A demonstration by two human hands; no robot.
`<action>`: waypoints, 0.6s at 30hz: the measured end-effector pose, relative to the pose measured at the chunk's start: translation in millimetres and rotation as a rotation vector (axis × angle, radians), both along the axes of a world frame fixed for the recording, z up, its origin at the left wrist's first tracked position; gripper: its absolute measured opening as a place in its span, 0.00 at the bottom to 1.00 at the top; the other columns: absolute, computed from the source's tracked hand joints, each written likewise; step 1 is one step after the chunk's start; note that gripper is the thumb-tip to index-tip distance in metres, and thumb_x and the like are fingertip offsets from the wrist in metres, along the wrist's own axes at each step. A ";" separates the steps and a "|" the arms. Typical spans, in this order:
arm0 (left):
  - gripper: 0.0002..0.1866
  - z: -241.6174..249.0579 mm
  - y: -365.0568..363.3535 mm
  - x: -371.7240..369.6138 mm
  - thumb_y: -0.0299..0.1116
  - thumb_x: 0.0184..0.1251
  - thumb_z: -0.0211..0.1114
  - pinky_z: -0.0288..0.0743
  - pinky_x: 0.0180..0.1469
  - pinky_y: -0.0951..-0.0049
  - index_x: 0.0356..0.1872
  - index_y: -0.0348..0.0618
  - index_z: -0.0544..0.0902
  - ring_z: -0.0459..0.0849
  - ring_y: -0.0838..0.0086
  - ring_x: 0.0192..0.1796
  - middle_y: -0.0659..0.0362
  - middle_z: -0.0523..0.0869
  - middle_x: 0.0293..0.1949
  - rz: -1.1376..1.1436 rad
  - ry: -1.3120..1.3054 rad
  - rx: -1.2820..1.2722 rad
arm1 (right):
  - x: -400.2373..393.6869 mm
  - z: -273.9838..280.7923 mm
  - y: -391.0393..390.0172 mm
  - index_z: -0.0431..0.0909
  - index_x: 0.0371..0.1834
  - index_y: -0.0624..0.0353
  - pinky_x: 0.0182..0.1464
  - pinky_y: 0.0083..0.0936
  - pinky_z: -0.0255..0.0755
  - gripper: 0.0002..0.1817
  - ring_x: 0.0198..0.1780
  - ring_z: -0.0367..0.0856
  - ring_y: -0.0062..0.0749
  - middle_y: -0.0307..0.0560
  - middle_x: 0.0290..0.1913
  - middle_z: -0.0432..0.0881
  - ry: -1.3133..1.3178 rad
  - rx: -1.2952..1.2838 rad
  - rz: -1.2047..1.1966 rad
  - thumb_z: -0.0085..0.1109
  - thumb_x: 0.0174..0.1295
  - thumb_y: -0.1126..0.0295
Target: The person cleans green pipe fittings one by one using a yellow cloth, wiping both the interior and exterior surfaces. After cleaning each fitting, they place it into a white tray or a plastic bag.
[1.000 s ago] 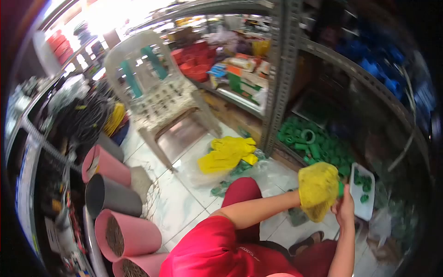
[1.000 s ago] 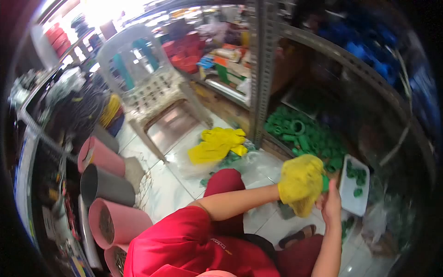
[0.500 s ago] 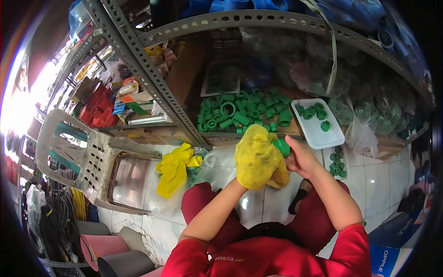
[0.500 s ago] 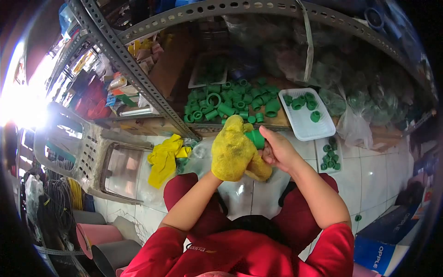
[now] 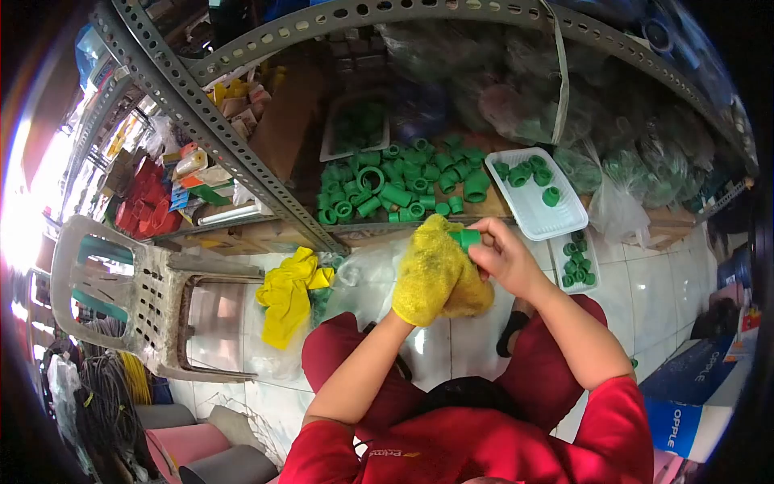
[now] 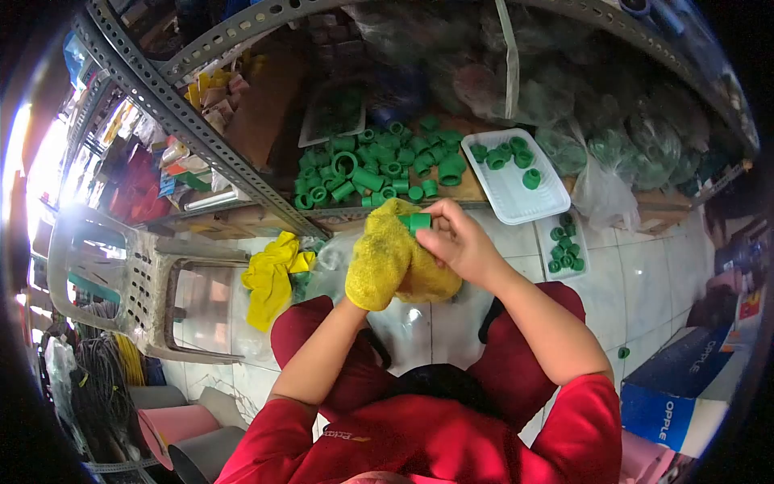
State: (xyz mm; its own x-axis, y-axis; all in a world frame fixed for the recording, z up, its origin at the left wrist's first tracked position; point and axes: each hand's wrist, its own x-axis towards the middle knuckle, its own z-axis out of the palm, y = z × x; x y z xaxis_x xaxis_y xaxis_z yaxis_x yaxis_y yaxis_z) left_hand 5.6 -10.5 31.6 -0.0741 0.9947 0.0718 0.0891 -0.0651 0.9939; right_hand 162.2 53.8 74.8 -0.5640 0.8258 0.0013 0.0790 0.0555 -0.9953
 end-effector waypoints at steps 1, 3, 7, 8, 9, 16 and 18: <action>0.21 -0.9 3.8 -0.9 0.36 0.50 0.64 0.63 0.56 0.67 0.48 0.45 0.74 0.71 0.60 0.52 0.55 0.76 0.48 -0.004 -0.005 -0.003 | -0.6 1.2 -0.1 0.69 0.38 0.57 0.21 0.15 0.61 0.17 0.18 0.66 0.18 0.35 0.21 0.69 0.032 -0.282 -0.010 0.53 0.56 0.55; 0.21 -2.6 10.8 -8.9 0.36 0.50 0.64 0.61 0.58 0.66 0.47 0.45 0.74 0.71 0.62 0.53 0.56 0.76 0.48 0.010 0.863 0.497 | -1.0 -6.8 0.8 0.69 0.30 0.55 0.16 0.14 0.56 0.21 0.13 0.62 0.18 0.35 0.15 0.66 0.091 -0.489 -0.047 0.45 0.58 0.46; 0.20 -4.3 11.3 -16.1 0.36 0.49 0.64 0.61 0.58 0.64 0.46 0.47 0.75 0.72 0.63 0.52 0.57 0.77 0.47 -0.079 0.971 0.649 | 3.4 -17.5 13.4 0.71 0.28 0.55 0.15 0.14 0.52 0.26 0.11 0.59 0.18 0.39 0.13 0.65 0.084 -0.921 0.137 0.42 0.57 0.40; 0.20 -18.3 12.9 -17.9 0.38 0.47 0.64 0.61 0.57 0.63 0.44 0.48 0.76 0.72 0.62 0.51 0.57 0.77 0.46 -0.102 0.554 0.400 | 3.0 -20.4 14.0 0.71 0.31 0.55 0.15 0.14 0.53 0.25 0.12 0.60 0.18 0.38 0.15 0.66 0.006 -0.770 0.110 0.43 0.58 0.42; 0.20 -30.6 13.2 -19.0 0.40 0.46 0.65 0.62 0.57 0.63 0.43 0.49 0.77 0.72 0.61 0.51 0.57 0.77 0.45 -0.118 0.136 0.148 | 3.3 -21.8 13.6 0.72 0.35 0.55 0.16 0.13 0.55 0.24 0.14 0.62 0.18 0.37 0.16 0.67 -0.072 -0.618 0.083 0.44 0.59 0.44; 0.18 -9.2 9.3 -15.2 0.39 0.51 0.61 0.62 0.56 0.63 0.45 0.48 0.76 0.72 0.61 0.51 0.57 0.78 0.45 -0.088 0.827 0.290 | -2.9 -10.0 7.6 0.65 0.53 0.56 0.21 0.13 0.60 0.20 0.21 0.68 0.16 0.32 0.26 0.70 0.080 -0.168 0.187 0.48 0.62 0.56; 0.17 -17.4 9.2 -14.2 0.39 0.52 0.60 0.62 0.56 0.62 0.44 0.47 0.76 0.71 0.60 0.51 0.57 0.77 0.45 0.053 0.940 0.477 | -1.3 -7.4 7.6 0.67 0.51 0.57 0.19 0.13 0.58 0.21 0.17 0.65 0.14 0.32 0.22 0.69 0.126 -0.442 0.194 0.46 0.62 0.54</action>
